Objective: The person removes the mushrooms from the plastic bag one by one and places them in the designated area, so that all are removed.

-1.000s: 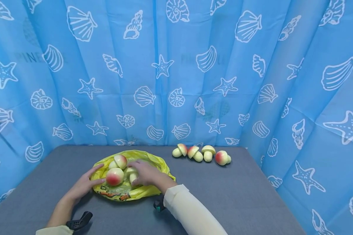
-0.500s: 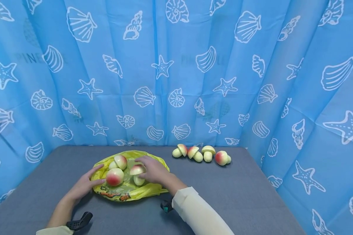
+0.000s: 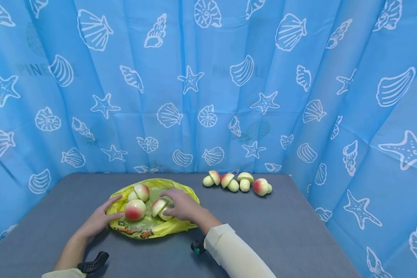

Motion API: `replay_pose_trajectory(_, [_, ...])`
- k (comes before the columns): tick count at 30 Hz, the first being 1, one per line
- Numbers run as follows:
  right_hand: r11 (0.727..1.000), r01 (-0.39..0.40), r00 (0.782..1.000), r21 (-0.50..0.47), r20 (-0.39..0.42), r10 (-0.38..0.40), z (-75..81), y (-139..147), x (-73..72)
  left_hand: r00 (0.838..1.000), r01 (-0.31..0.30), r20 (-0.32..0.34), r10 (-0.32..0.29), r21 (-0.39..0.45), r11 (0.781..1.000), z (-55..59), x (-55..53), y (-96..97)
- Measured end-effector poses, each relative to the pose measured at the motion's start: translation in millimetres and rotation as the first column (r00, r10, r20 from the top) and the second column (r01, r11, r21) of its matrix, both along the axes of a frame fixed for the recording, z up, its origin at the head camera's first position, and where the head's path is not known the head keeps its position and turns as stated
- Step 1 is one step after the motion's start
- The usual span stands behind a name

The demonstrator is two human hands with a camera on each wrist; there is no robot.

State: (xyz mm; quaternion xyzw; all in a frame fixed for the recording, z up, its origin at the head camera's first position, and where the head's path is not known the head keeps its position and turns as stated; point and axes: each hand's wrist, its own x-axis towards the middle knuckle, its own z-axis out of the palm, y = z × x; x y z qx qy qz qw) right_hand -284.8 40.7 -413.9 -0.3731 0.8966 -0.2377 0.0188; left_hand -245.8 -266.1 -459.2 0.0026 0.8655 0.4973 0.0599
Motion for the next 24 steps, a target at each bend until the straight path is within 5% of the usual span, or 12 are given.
replay_pose_trajectory(13, [0.993, -0.063, 0.997, 0.103, -0.031, 0.067, -6.1, -14, 2.8, 1.0, -0.005, -0.016, 0.005, 0.013, 1.0, -2.8, 0.8, -0.7])
replay_pose_trajectory(24, [1.0, 0.009, 0.999, -0.014, -0.036, -0.01, 1.2, 0, 2.0, 1.0, -0.004, -0.009, 0.004, 0.021, 1.0, -2.4, 1.5, -1.4])
